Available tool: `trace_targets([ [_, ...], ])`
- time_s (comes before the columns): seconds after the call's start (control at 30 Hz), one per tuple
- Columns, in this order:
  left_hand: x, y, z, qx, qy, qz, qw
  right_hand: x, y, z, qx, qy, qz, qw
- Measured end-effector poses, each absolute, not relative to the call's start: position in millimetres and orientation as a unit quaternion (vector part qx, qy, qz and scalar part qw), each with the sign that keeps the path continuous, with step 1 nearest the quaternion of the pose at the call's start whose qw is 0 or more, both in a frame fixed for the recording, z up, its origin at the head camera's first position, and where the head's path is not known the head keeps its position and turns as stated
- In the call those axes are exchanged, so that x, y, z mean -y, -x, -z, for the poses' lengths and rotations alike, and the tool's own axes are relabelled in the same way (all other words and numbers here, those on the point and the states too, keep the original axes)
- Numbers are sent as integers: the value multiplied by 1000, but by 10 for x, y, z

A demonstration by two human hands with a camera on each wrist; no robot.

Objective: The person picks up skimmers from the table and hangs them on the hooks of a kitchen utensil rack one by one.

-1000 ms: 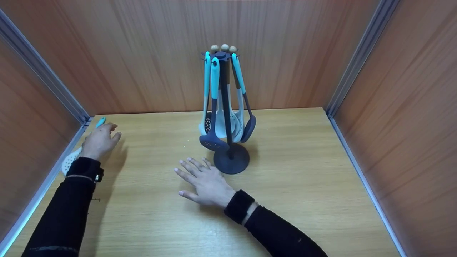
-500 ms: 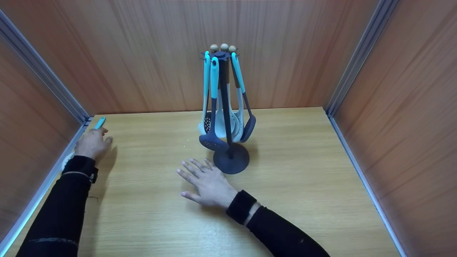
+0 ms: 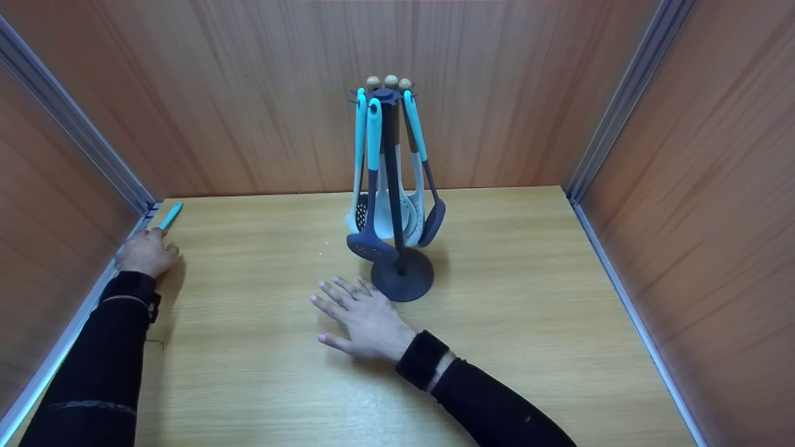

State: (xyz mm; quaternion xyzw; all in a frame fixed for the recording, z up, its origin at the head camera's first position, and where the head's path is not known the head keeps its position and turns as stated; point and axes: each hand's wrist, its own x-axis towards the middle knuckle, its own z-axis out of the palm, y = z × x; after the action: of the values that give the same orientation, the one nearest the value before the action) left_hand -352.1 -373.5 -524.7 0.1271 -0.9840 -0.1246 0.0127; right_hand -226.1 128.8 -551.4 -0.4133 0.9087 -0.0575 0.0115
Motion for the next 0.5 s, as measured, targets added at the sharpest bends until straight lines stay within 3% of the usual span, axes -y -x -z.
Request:
trace_targets([
  [0.5, 3933, 3513, 5259, 982, -145, 122, -3, -1317, 2261, 5472, -912, 404, 74, 26],
])
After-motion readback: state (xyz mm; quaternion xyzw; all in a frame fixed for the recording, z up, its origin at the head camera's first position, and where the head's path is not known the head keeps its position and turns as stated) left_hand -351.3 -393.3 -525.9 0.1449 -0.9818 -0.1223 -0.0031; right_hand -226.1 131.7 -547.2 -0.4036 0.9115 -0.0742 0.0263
